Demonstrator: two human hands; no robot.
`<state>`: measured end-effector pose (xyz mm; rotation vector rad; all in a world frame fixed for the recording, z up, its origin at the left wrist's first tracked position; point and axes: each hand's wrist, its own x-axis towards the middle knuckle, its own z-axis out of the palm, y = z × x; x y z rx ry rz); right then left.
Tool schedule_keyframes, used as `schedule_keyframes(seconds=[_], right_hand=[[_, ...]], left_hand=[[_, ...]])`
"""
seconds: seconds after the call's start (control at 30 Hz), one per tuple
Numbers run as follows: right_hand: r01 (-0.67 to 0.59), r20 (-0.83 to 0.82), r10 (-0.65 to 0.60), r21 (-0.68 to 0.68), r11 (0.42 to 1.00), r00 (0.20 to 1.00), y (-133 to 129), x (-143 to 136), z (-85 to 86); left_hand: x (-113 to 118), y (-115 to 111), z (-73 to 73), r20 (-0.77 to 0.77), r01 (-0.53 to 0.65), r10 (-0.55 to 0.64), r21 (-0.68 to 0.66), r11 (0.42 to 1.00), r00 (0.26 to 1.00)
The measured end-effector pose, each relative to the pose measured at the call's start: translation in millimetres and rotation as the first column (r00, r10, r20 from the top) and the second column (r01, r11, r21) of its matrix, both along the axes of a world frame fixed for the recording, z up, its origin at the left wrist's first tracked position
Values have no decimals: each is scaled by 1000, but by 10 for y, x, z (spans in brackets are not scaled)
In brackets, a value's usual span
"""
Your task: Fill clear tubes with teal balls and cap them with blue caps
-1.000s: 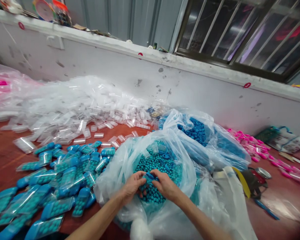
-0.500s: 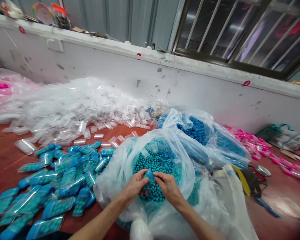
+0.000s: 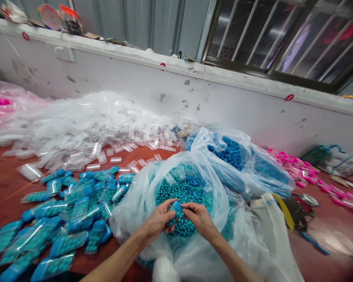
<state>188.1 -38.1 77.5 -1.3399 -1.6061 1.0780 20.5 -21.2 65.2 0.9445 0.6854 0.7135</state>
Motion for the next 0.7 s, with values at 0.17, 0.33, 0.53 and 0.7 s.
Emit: schedule_keyframes(seconds=[0.17,0.33,0.53,0.7], right_hand=[[-10,-132,3,-57,998,991,3,33,-24],[13,-196,-38,-125,992,980,-22,18,-6],[10,-180,-36,-144,989,983,-49,29,-1],[5,-151,-23,-122,993,988,-58,48,-17]], left_hand=[[2,-38,44,-27,-1,2,40,999,1000],[39,-58,23,-153,-21,43,143,990,987],[55,-90,74,-128,9,3,90,996,992],[40,-83,123,-140,-19,33,100,995,990]])
